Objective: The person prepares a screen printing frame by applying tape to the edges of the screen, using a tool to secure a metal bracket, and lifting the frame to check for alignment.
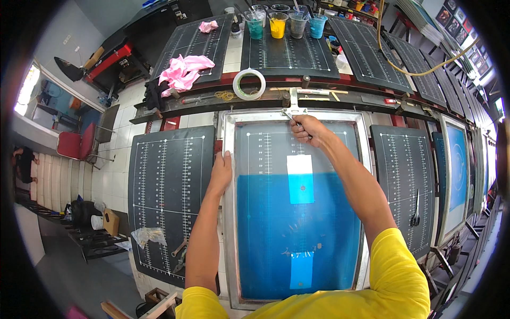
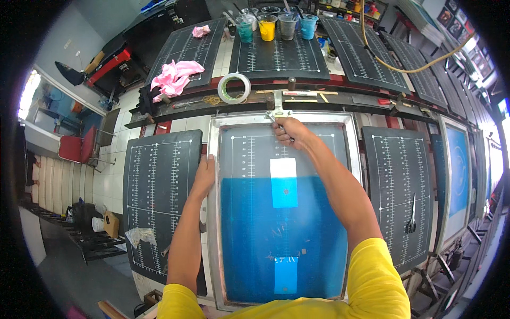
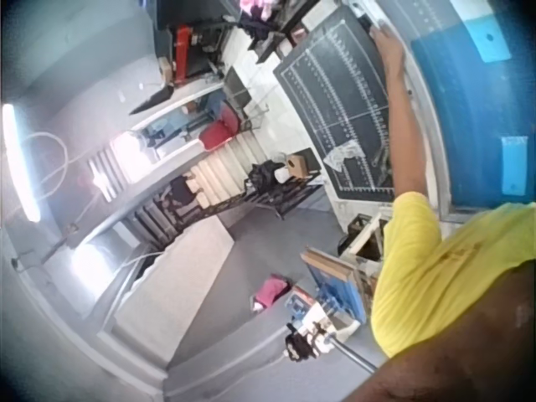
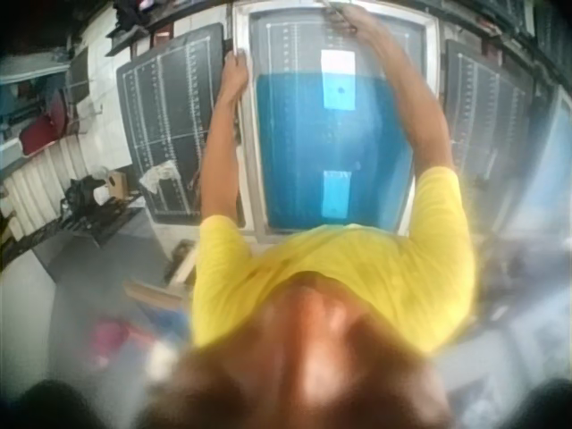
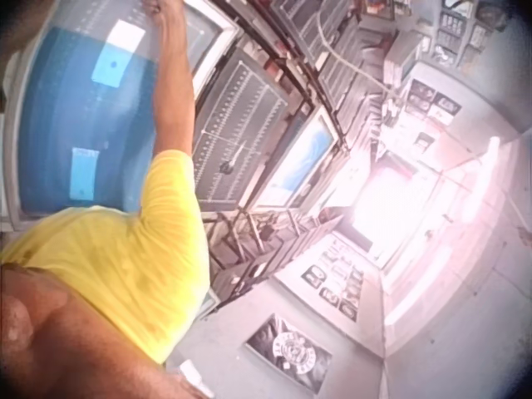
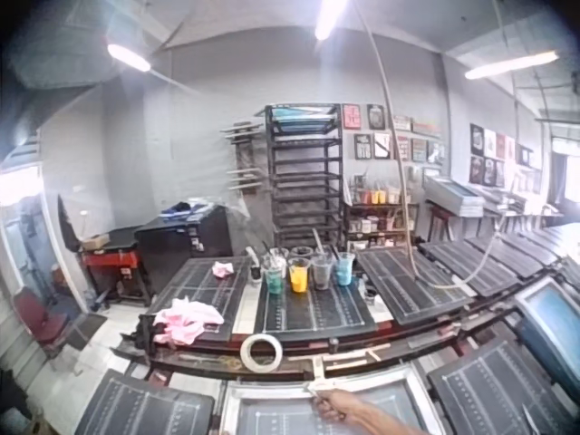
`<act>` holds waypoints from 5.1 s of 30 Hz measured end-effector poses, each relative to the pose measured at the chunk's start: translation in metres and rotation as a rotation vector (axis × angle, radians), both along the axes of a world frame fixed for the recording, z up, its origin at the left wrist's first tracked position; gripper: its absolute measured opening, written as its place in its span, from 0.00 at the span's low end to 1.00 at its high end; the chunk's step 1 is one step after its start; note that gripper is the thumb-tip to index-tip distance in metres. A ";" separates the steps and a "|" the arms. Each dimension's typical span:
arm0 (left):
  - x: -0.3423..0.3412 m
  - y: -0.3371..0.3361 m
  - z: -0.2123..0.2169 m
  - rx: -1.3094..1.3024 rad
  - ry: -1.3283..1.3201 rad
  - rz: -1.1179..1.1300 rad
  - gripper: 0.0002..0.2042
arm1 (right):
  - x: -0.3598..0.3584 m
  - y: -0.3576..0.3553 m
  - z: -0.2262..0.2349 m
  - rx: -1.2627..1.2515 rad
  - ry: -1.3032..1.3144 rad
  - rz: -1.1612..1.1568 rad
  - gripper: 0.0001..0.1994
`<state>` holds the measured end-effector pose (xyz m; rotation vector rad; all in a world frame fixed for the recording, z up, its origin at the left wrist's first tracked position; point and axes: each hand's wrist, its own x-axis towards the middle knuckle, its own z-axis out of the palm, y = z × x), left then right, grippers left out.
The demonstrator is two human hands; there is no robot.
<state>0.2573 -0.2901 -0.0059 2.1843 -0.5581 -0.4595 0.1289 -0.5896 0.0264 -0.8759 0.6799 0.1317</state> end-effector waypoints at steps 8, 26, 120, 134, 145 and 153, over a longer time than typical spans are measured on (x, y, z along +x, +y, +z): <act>-0.001 0.003 0.002 -0.010 0.028 -0.076 0.22 | 0.015 0.060 -0.011 0.055 -0.065 -0.414 0.13; -0.005 0.001 0.010 -0.035 -0.008 -0.016 0.25 | -0.035 0.020 0.004 -0.392 -0.019 -0.291 0.17; -0.009 -0.002 0.007 -0.016 0.049 0.013 0.24 | 0.002 0.049 0.000 -0.022 -0.007 -0.351 0.09; -0.004 -0.002 0.004 -0.029 -0.113 -0.032 0.23 | -0.041 -0.008 0.024 -0.447 0.143 -0.089 0.13; -0.009 -0.003 0.006 -0.049 -0.128 -0.008 0.23 | -0.049 -0.066 0.028 -0.365 0.240 0.267 0.16; -0.011 -0.005 0.019 0.108 0.054 -0.035 0.27 | -0.049 -0.072 0.027 -0.286 0.290 0.313 0.16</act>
